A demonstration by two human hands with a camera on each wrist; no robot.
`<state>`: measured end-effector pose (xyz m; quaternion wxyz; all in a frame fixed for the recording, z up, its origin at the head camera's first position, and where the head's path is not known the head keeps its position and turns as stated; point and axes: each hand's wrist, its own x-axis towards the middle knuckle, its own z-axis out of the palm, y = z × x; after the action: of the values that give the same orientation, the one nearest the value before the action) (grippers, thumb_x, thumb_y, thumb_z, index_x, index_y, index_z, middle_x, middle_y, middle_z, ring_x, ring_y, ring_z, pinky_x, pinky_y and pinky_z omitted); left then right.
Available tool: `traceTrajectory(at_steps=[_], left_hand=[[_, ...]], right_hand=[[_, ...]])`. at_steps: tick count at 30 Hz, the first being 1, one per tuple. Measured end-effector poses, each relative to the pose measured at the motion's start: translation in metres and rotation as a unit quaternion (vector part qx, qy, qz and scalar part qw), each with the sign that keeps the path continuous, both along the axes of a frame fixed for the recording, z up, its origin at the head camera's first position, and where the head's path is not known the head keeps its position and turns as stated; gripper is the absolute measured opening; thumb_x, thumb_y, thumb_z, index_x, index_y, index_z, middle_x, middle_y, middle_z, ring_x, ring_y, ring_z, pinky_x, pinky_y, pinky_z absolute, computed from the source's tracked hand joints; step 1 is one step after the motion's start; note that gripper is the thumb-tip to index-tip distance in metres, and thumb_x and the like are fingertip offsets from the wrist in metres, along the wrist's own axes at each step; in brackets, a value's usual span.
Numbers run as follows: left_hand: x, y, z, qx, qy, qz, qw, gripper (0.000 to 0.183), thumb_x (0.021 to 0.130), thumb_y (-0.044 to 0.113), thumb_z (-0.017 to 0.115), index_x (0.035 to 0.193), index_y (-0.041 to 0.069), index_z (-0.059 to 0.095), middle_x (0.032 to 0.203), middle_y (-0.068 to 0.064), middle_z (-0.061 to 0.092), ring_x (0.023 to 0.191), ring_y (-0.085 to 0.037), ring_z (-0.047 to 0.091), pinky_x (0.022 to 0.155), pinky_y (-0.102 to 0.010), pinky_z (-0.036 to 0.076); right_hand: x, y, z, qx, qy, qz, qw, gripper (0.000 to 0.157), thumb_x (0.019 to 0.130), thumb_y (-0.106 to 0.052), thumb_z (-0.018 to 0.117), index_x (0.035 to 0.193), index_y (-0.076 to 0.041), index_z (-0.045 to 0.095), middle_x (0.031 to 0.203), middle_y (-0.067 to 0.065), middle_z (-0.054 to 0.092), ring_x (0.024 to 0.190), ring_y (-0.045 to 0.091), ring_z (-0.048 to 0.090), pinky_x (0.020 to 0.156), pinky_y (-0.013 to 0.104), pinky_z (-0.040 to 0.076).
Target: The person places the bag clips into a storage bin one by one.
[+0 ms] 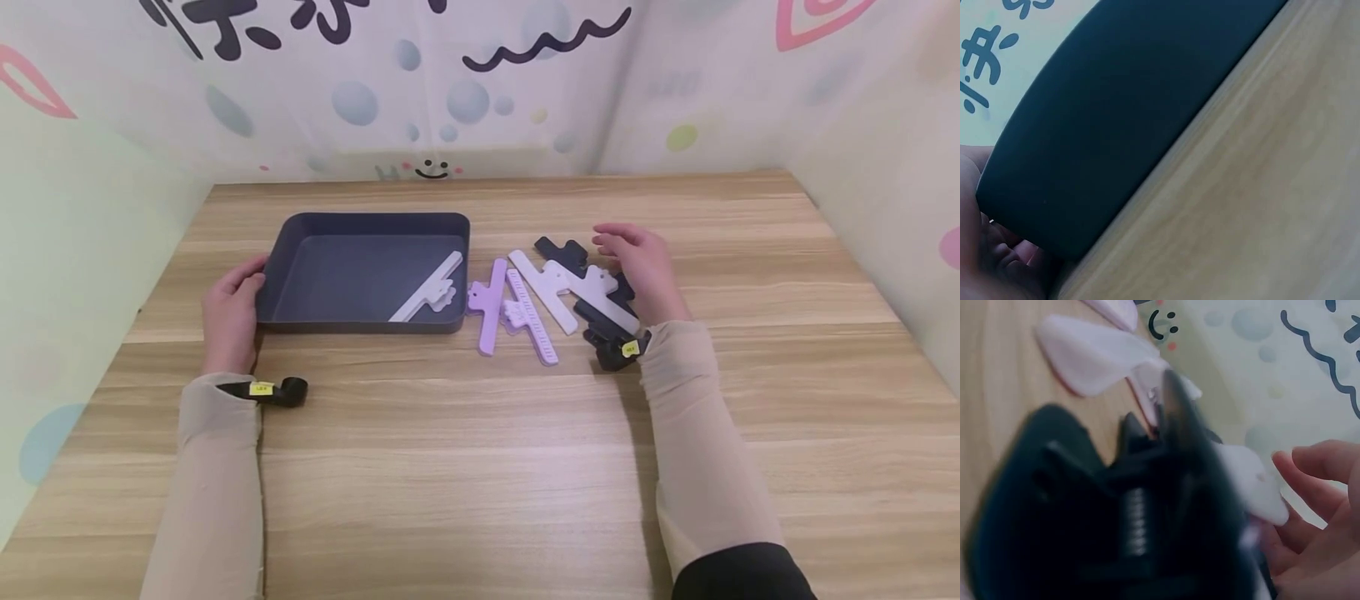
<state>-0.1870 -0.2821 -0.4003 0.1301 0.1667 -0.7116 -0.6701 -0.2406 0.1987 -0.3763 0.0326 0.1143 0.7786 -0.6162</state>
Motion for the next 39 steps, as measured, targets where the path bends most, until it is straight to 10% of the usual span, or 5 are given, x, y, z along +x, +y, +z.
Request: traceTrajectory(at_steps=[11,39], left_hand=[[0.000,0.000,-0.002,-0.005,0.006,-0.001,1.0000,0.030,0.090,0.022,0.052,0.119,0.015,0.059,0.125,0.003,0.051,0.117,-0.009,0.037,0.099,-0.018,0.024],[0.001,-0.001,-0.001,-0.013,0.003,-0.002,0.9999,0.030,0.091,0.022,0.051,0.120,0.015,0.059,0.127,0.003,0.050,0.118,-0.008,0.036,0.101,-0.020,0.022]], right_hand=[[-0.003,0.002,-0.014,0.126,0.007,0.058,0.990,0.031,0.087,-0.026,0.057,0.116,-0.016,0.059,0.118,0.003,0.055,0.101,0.015,0.046,0.082,0.031,0.035],[0.000,-0.002,-0.012,0.198,-0.006,0.101,0.975,0.044,0.087,-0.043,0.051,0.120,-0.013,0.056,0.125,0.006,0.051,0.115,0.022,0.040,0.093,0.042,0.032]])
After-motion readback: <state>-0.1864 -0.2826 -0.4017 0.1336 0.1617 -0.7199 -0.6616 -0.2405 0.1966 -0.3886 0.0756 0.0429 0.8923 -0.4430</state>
